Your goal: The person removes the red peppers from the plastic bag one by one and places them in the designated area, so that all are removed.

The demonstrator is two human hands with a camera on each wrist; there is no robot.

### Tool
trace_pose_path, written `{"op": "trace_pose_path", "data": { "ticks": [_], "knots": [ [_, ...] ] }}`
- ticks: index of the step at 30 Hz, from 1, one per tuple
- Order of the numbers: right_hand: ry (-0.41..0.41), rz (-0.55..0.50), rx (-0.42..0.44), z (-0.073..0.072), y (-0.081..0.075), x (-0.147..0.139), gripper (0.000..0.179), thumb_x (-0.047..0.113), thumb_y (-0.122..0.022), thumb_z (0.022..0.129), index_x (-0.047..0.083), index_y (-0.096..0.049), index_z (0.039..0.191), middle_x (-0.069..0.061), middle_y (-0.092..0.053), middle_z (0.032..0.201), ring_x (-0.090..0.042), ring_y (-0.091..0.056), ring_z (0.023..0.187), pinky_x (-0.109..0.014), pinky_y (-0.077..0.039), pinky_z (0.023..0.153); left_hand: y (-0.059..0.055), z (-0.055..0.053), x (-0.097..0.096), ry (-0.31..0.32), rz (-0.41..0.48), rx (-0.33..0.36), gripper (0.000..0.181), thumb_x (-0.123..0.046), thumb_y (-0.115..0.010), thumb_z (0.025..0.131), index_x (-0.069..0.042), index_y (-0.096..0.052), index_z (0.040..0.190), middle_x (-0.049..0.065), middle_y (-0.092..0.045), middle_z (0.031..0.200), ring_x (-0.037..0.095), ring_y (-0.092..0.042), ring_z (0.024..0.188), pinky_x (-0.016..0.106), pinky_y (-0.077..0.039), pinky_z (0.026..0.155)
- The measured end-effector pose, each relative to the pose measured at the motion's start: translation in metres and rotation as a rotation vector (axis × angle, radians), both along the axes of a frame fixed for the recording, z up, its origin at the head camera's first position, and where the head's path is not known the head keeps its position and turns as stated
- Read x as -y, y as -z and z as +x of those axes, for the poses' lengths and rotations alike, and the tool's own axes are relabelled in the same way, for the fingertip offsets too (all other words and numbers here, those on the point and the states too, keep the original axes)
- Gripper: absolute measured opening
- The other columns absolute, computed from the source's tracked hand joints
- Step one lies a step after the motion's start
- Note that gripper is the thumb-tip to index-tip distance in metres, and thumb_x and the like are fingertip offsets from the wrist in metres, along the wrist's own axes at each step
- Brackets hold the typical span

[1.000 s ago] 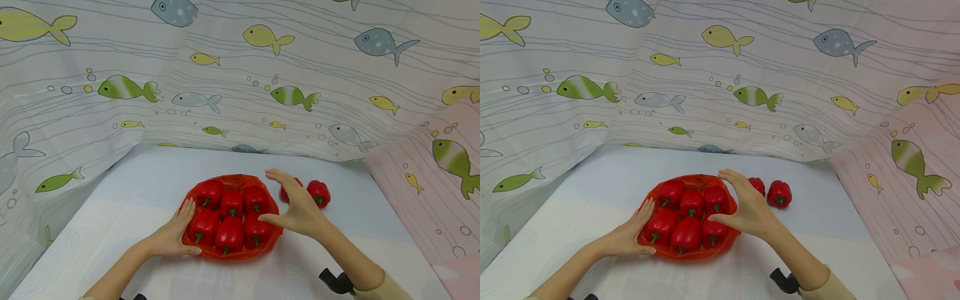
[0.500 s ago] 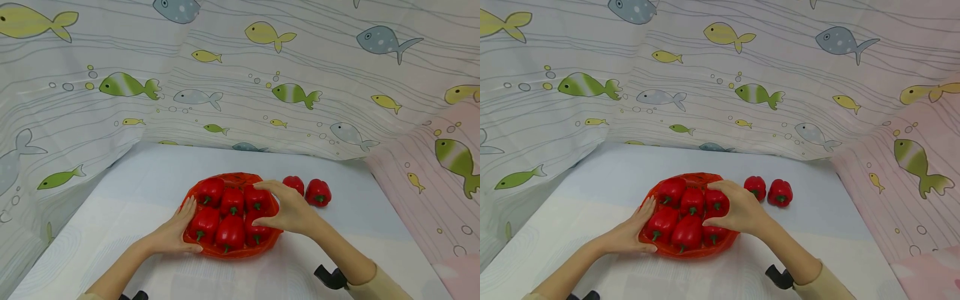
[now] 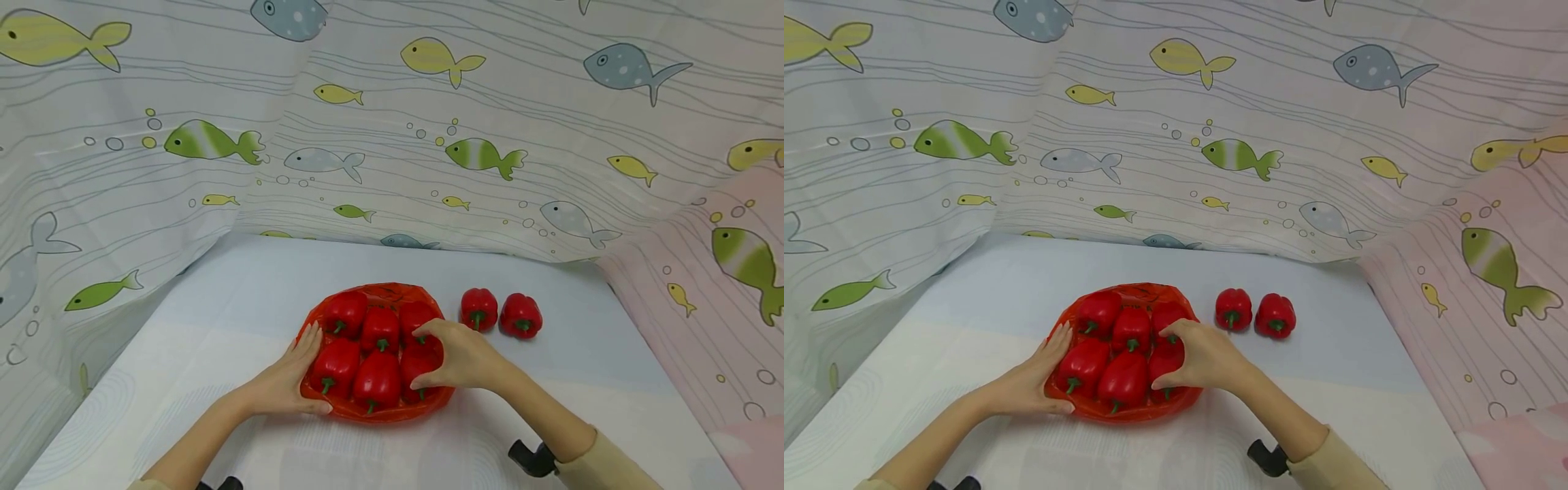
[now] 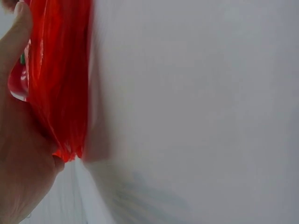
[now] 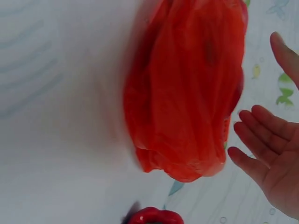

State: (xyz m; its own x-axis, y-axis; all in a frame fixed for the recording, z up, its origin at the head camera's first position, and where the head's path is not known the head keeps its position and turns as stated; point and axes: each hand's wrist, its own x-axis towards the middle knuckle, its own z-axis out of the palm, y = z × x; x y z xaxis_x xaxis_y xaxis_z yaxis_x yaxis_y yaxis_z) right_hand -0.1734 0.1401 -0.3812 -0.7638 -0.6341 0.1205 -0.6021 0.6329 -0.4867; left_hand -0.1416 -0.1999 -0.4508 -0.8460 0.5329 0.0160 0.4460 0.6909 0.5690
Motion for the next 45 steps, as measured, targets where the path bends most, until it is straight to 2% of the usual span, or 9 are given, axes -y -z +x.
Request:
{"op": "trace_pose_path", "data": {
  "ticks": [5,13,17,23,30,34,39,45],
  "knots": [
    [0.012,0.064,0.019,-0.003,0.011,0.004,0.073,0.056,-0.082,0.067,0.012,-0.062,0.122,0.001,-0.065,0.116,-0.018,-0.059,0.108,-0.036,-0.055,0.083,0.001,0.001,0.0,-0.001,0.0,-0.002,0.124,-0.061,-0.073,0.073,0.013,-0.009,0.148,0.027,0.0,0.157,0.042,-0.002,0.144,0.064,-0.011,0.11],
    [0.0,0.207,-0.092,-0.003,0.026,0.015,0.074,0.057,-0.079,0.068,0.013,-0.06,0.125,-0.001,-0.06,0.122,-0.016,-0.053,0.113,-0.038,-0.056,0.076,0.0,0.002,-0.002,0.006,0.005,-0.005,0.124,-0.06,-0.074,0.073,0.014,-0.009,0.148,0.028,0.0,0.157,0.043,-0.001,0.144,0.065,-0.012,0.11],
    [-0.023,0.248,-0.113,-0.002,0.032,0.019,0.073,0.054,-0.08,0.069,0.012,-0.061,0.125,0.0,-0.058,0.121,-0.016,-0.05,0.112,-0.038,-0.057,0.074,-0.001,0.001,-0.003,0.009,0.008,-0.007,0.125,-0.06,-0.074,0.072,0.014,-0.008,0.148,0.028,0.001,0.157,0.044,-0.001,0.143,0.065,-0.012,0.109],
    [-0.039,0.26,-0.111,-0.001,0.032,0.025,0.071,0.05,-0.084,0.066,0.009,-0.062,0.12,-0.001,-0.055,0.116,-0.018,-0.049,0.109,-0.035,-0.057,0.073,0.0,0.0,-0.003,0.005,0.008,-0.013,0.125,-0.061,-0.074,0.072,0.013,-0.009,0.148,0.028,0.0,0.157,0.044,-0.002,0.144,0.064,-0.011,0.11],
    [-0.047,0.322,-0.074,0.003,0.028,0.03,0.074,0.045,-0.086,0.065,0.009,-0.054,0.121,-0.004,-0.058,0.118,-0.021,-0.051,0.115,-0.041,-0.055,0.083,0.002,0.0,-0.003,-0.002,0.009,-0.009,0.124,-0.061,-0.074,0.071,0.013,-0.009,0.148,0.027,-0.001,0.157,0.043,-0.002,0.144,0.064,-0.011,0.11],
    [-0.05,0.307,-0.067,0.003,0.026,0.028,0.075,0.044,-0.087,0.064,0.01,-0.052,0.122,-0.003,-0.057,0.118,-0.019,-0.053,0.112,-0.04,-0.056,0.081,0.003,0.0,-0.003,-0.003,0.007,-0.004,0.125,-0.061,-0.074,0.072,0.012,-0.009,0.148,0.027,0.0,0.157,0.042,-0.001,0.144,0.064,-0.01,0.11],
    [-0.035,0.232,-0.063,0.001,0.019,0.023,0.077,0.042,-0.087,0.064,0.009,-0.052,0.125,-0.003,-0.053,0.121,-0.019,-0.05,0.113,-0.038,-0.057,0.079,0.002,0.001,-0.002,-0.009,-0.002,-0.002,0.124,-0.061,-0.074,0.072,0.012,-0.008,0.148,0.026,0.001,0.157,0.042,0.0,0.144,0.063,-0.01,0.111],
    [0.056,0.137,-0.053,-0.003,0.006,0.016,0.079,0.042,-0.087,0.064,0.012,-0.051,0.127,-0.003,-0.057,0.122,-0.018,-0.053,0.112,-0.037,-0.057,0.076,0.001,0.002,-0.001,-0.013,0.002,0.003,0.124,-0.062,-0.073,0.073,0.012,-0.008,0.148,0.027,0.0,0.157,0.041,-0.002,0.144,0.064,-0.01,0.11]
  ]
}}
